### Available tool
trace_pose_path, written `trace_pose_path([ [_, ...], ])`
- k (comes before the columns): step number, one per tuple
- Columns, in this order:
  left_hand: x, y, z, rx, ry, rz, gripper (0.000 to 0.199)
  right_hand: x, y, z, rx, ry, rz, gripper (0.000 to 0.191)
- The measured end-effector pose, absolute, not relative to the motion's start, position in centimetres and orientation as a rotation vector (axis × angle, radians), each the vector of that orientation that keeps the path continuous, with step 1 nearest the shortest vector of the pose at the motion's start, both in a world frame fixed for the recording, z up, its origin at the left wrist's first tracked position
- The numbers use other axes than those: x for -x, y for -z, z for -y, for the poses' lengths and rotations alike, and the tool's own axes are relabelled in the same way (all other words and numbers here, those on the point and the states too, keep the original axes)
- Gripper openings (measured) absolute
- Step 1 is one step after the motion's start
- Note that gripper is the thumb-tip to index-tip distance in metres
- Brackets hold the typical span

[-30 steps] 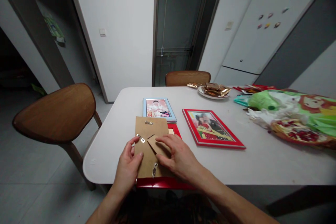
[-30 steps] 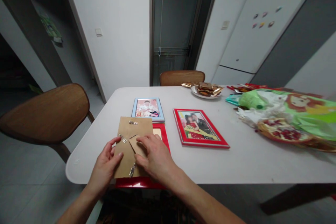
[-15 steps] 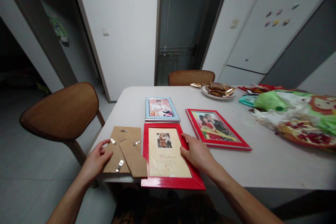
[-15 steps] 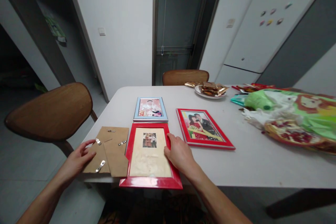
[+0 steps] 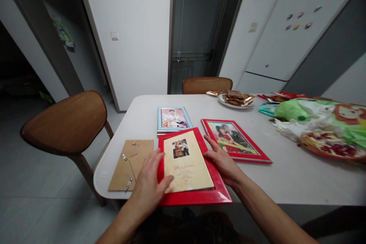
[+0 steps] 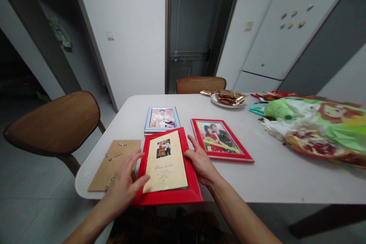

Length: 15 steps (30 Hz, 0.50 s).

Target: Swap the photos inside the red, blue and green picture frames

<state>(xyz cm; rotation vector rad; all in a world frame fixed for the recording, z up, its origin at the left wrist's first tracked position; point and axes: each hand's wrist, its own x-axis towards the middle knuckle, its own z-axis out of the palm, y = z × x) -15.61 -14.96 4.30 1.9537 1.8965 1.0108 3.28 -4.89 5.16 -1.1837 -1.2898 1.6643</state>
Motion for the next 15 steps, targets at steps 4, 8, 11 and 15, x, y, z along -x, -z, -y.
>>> trace_pose_path([
  [4, 10.1, -4.6, 14.2, -2.223, -1.037, -1.602, 0.057, -3.1, -6.1, 5.2, 1.100, -1.666, 1.258, 0.081],
  [8, 9.2, -5.1, 13.7, -2.400, -1.182, -1.492, 0.056, -3.3, -5.7, 4.4, 1.125, -1.594, 1.355, 0.080],
  [11, 11.1, -5.9, 14.1, -2.277, -1.403, -1.589, 0.055, -3.8, -4.8, 3.5, 1.291, -1.333, 1.585, 0.072],
  [15, 15.1, -6.1, 15.5, -1.891, -1.522, -1.953, 0.045, -4.4, -3.6, 2.9, 1.522, -0.767, 1.956, 0.056],
])
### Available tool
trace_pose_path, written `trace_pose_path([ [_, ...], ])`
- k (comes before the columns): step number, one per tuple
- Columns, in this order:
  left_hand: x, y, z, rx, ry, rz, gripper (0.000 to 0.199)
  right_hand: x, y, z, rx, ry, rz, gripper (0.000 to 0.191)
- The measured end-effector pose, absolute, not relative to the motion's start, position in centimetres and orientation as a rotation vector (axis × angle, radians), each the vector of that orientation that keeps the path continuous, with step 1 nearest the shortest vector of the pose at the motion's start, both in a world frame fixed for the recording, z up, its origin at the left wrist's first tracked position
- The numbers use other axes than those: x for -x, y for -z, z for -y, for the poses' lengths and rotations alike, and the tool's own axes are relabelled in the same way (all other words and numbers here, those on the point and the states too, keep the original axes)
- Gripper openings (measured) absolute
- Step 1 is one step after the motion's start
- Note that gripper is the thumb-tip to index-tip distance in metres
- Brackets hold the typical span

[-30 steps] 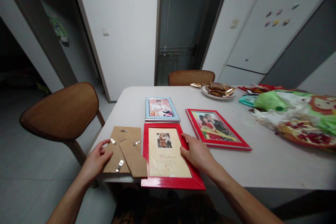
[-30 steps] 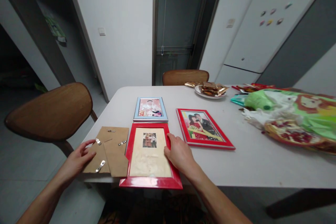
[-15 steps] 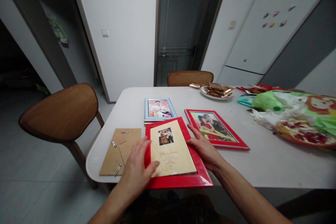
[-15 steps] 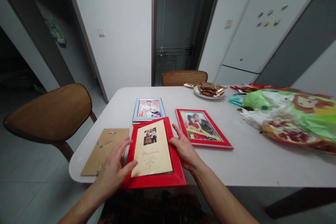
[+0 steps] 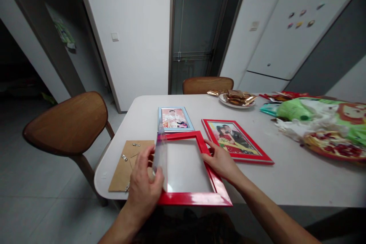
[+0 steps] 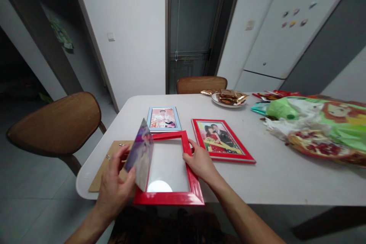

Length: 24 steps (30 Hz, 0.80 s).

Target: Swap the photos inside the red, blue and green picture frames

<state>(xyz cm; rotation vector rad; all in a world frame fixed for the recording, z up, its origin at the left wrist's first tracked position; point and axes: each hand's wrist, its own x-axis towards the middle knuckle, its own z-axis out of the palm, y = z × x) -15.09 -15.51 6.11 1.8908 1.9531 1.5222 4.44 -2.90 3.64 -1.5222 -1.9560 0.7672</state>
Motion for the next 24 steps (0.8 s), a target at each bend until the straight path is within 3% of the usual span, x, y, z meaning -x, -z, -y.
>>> trace_pose_path([
  [6, 19.5, -2.6, 17.4, -1.531, -1.333, -2.162, 0.043, -4.4, -2.0, 2.9, 1.582, -0.365, 2.187, 0.047],
  [12, 20.1, -0.6, 18.0, -1.673, -1.123, -2.289, 0.040, -4.2, -1.5, 2.9, 1.606, -0.223, 2.327, 0.042],
  [21, 20.2, -0.7, 18.3, -1.961, -0.872, -2.436, 0.033, -3.7, -2.0, 3.3, 1.495, -0.079, 2.308, 0.035],
  [24, 20.2, -0.8, 18.1, -2.005, -0.883, -2.401, 0.034, -2.4, -2.6, 3.9, 1.348, -0.263, 2.272, 0.037],
])
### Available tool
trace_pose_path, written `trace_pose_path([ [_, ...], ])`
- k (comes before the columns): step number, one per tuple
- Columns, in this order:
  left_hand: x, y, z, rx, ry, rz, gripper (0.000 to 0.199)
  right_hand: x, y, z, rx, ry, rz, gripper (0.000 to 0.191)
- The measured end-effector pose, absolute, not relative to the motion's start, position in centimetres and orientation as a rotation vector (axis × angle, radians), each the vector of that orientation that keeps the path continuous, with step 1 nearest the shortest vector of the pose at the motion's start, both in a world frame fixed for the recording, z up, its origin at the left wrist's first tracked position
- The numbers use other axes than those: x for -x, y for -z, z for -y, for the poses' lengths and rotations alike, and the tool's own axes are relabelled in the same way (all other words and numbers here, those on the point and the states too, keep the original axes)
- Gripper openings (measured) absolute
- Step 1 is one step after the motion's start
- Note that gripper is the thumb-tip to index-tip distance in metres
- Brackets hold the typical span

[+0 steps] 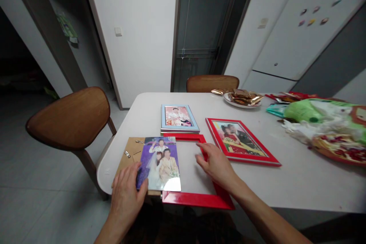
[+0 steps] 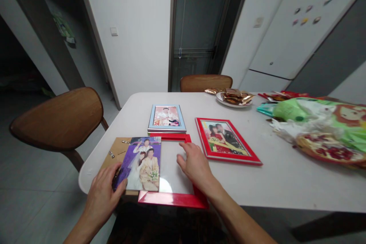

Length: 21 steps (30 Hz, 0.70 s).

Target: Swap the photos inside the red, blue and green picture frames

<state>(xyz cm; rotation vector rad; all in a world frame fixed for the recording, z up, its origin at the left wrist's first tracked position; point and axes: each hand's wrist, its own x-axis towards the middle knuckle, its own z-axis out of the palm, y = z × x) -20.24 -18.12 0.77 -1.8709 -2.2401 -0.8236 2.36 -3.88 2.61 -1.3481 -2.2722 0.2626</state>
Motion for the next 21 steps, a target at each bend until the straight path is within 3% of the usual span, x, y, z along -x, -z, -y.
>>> trace_pose_path([
  [5, 18.8, -1.5, 17.5, 2.039, 0.918, 2.125, 0.036, 1.1, -1.9, 4.7, 1.196, -0.866, 2.127, 0.042],
  [12, 15.5, -1.6, 16.6, 2.347, 0.922, 1.987, 0.059, 4.7, -3.2, 5.3, 1.054, -1.478, 1.607, 0.059],
  [17, 15.7, -3.4, 15.7, 2.148, 1.498, 1.916, 0.048, 5.2, -7.2, 7.1, 0.762, -1.647, 1.333, 0.062],
  [21, 15.3, -5.2, 15.3, 1.655, 2.168, 2.078, 0.036, 4.1, -6.1, 7.1, 0.989, -1.614, 1.306, 0.053],
])
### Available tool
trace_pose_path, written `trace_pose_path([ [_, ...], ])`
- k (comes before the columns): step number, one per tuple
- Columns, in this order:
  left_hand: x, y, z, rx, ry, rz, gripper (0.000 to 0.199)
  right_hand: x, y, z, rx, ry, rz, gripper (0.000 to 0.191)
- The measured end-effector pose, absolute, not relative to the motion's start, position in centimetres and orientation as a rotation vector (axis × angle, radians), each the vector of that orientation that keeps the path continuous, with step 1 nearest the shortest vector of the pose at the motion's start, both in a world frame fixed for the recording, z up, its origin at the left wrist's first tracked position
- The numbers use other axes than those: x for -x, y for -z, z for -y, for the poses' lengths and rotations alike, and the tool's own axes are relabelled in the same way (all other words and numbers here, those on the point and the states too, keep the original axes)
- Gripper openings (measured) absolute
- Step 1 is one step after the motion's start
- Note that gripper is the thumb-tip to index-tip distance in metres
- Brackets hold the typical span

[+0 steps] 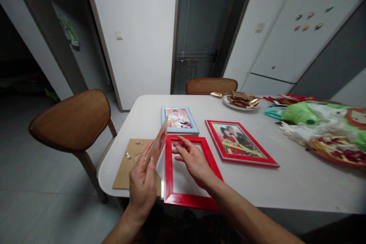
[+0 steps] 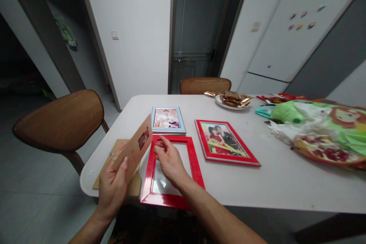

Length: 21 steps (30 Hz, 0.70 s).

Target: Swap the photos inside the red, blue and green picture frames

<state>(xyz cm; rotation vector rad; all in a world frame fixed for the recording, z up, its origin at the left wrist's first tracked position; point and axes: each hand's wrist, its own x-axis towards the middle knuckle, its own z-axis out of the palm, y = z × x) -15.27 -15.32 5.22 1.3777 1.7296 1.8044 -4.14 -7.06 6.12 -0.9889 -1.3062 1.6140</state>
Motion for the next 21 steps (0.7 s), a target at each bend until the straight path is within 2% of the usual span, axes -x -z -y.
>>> trace_pose_path([
  [3, 13.8, -5.7, 15.0, -1.046, -1.925, -1.507, 0.038, 3.3, -4.0, 6.6, 1.138, -1.735, 1.155, 0.049],
  [6, 12.3, -5.5, 14.7, -0.943, -1.925, -1.368, 0.041, 2.7, -3.0, 6.4, 0.988, -1.873, 1.036, 0.040],
  [8, 11.8, -5.0, 14.6, -0.984, -1.873, -1.344, 0.045, 2.0, -3.1, 6.1, 0.932, -1.799, 1.026, 0.036],
  [12, 12.6, -3.7, 14.9, -1.195, -1.628, -1.422, 0.054, -0.6, -4.0, 4.8, 1.093, -1.629, 1.116, 0.042],
  [16, 13.8, -2.7, 15.5, -1.457, -1.312, -1.627, 0.047, -3.5, -4.1, 3.7, 1.290, -1.559, 1.315, 0.049],
  [21, 13.5, -2.1, 16.1, -1.779, -1.030, -1.705, 0.047, -3.8, -3.4, 3.7, 1.292, -1.541, 1.421, 0.048],
])
